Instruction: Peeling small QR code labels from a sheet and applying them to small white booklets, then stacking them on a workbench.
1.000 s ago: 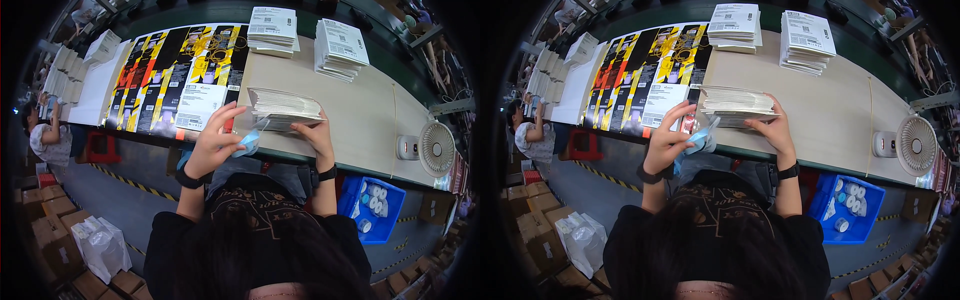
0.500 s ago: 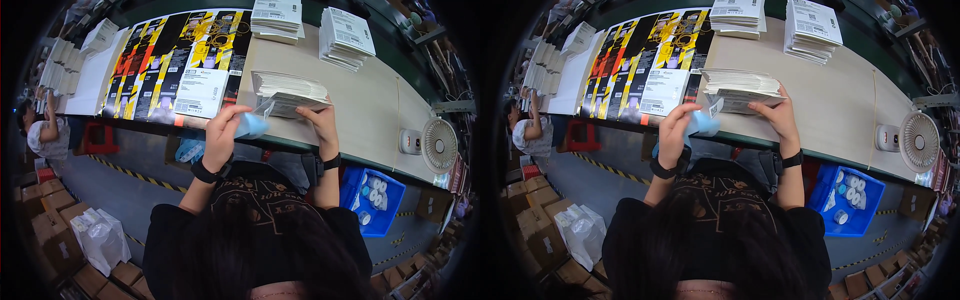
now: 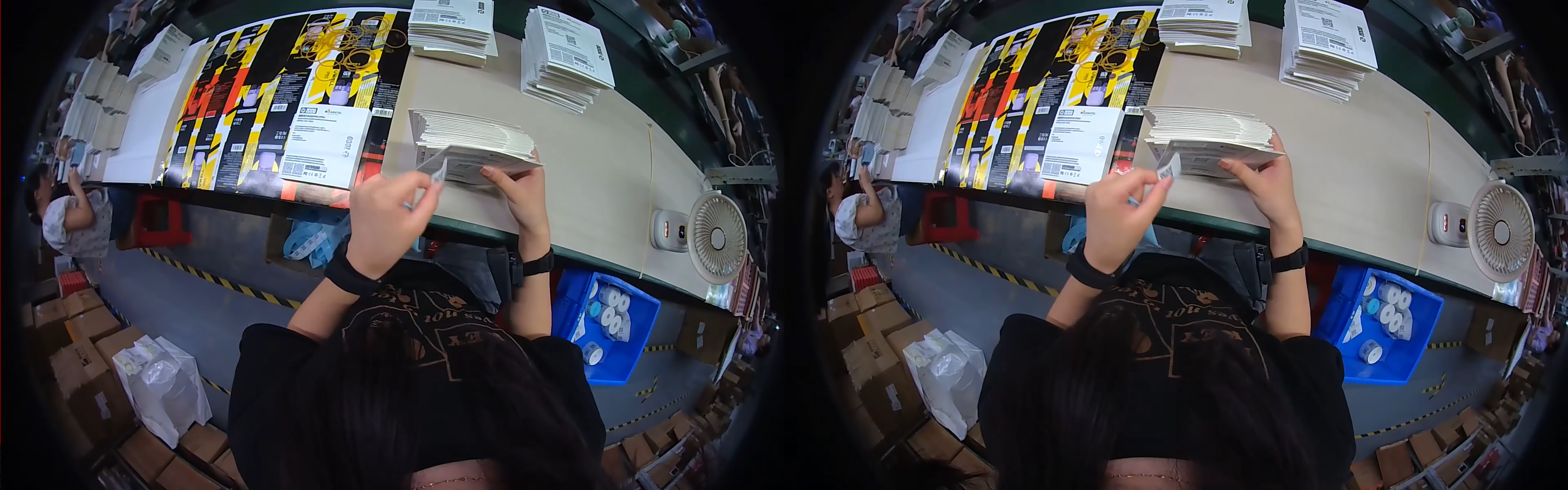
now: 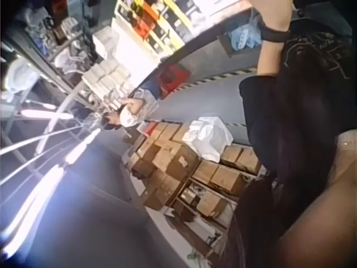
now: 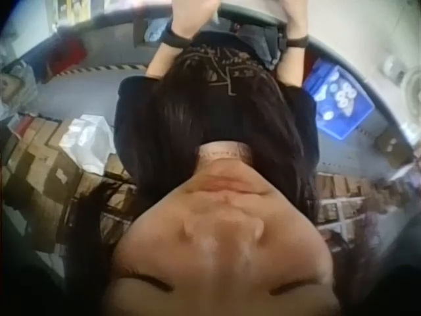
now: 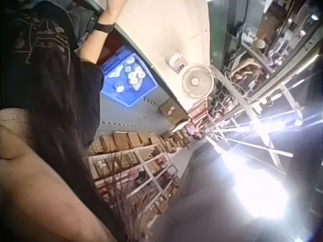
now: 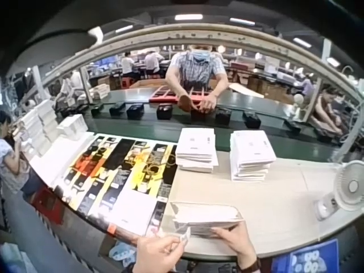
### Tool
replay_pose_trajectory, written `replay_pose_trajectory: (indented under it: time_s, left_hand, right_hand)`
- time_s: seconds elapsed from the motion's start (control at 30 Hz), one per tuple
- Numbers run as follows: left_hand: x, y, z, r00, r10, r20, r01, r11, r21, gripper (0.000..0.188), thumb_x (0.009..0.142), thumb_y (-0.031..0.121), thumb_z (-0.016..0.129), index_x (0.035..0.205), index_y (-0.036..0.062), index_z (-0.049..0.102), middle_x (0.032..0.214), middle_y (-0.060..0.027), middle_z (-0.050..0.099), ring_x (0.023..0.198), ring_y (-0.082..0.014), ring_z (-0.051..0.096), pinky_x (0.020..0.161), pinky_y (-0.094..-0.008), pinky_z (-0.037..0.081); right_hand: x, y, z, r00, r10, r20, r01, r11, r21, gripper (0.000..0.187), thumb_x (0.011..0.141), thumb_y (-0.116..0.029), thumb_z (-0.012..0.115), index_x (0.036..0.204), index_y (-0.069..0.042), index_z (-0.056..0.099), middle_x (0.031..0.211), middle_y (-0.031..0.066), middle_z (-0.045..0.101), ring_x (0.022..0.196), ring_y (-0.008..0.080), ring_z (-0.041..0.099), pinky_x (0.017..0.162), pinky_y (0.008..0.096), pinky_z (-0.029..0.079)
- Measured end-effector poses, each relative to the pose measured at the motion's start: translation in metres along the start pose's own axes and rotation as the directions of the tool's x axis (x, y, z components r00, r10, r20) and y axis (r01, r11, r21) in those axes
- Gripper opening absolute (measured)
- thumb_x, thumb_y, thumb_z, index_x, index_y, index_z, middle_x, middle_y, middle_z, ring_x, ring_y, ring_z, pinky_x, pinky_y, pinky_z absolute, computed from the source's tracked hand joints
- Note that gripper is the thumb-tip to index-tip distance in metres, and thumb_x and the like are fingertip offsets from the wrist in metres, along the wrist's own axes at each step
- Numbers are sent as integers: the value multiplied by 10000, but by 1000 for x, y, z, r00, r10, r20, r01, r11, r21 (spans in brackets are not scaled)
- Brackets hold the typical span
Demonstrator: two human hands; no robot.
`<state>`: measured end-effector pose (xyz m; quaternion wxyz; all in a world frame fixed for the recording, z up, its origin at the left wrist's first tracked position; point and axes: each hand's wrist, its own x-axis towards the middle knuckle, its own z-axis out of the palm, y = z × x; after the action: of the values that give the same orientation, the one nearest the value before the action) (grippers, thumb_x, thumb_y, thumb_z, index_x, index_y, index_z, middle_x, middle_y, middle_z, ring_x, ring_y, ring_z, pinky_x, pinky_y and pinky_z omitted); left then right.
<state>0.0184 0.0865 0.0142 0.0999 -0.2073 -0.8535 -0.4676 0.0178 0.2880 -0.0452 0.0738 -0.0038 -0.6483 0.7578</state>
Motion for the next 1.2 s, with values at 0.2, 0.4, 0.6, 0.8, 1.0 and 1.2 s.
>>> replay_pose_trajectory:
  time_s: [0.2, 0.4, 0.6, 0.8, 1.0, 1.2]
  left_hand:
    - [-15, 16, -3, 880, 453, 141, -423, 884, -202, 47, 710, 84, 657, 685, 72, 619, 587, -40, 517, 489, -165, 483, 519, -240, 374]
    - [3, -22, -1, 923, -380, 67, 225, 389, -893, 481, 740, 74, 667, 1170, -20, 473, 1116, -124, 535, 722, -103, 499, 598, -207, 406]
    - [20, -38, 19, 984, -174, -27, 113, 743, -660, 889, 695, 142, 730, 1346, -11, 143, 1180, -164, 490, 801, -136, 515, 670, -237, 435]
    - [21, -25, 31, 994, 69, 90, -53, 984, -171, 1065, 616, 147, 794, 1358, 4, 43, 1252, -197, 404, 1010, -218, 544, 776, -282, 453]
    - [26, -26, 26, 995, -95, -8, 82, 891, -446, 874, 666, 236, 748, 1318, 14, 212, 1116, -148, 521, 743, -153, 544, 632, -241, 445]
    - [21, -26, 37, 978, -195, -69, 138, 865, -482, 673, 778, 197, 637, 1301, 6, 257, 980, -105, 533, 682, -122, 493, 594, -251, 426]
  right_hand:
    - [7, 5, 0, 996, -83, -12, 82, 992, -94, 543, 713, -6, 695, 1176, -4, 412, 1037, 76, 563, 943, 143, 545, 806, 260, 462]
    - [4, -2, -6, 999, -17, 42, 16, 1000, 14, 588, 677, -3, 724, 1173, 3, 408, 1035, 79, 558, 930, 146, 542, 823, 269, 447]
    - [1, -6, -8, 990, 41, 131, -46, 998, 34, 710, 669, 58, 702, 1264, -25, 323, 1122, 87, 506, 971, 161, 534, 840, 287, 460]
    - [6, -13, 2, 996, 4, 94, 4, 997, -76, 843, 626, 57, 721, 1318, -92, 262, 1188, 94, 451, 1073, 192, 474, 877, 311, 443]
    - [4, -15, 8, 995, -75, 67, 79, 995, -61, 925, 590, 35, 749, 1339, -132, 231, 1202, 100, 434, 1120, 199, 434, 906, 331, 421]
    - [5, -9, 4, 995, -11, 101, 30, 981, -193, 854, 599, 28, 746, 1300, -90, 272, 1226, 86, 386, 1095, 186, 442, 901, 319, 422]
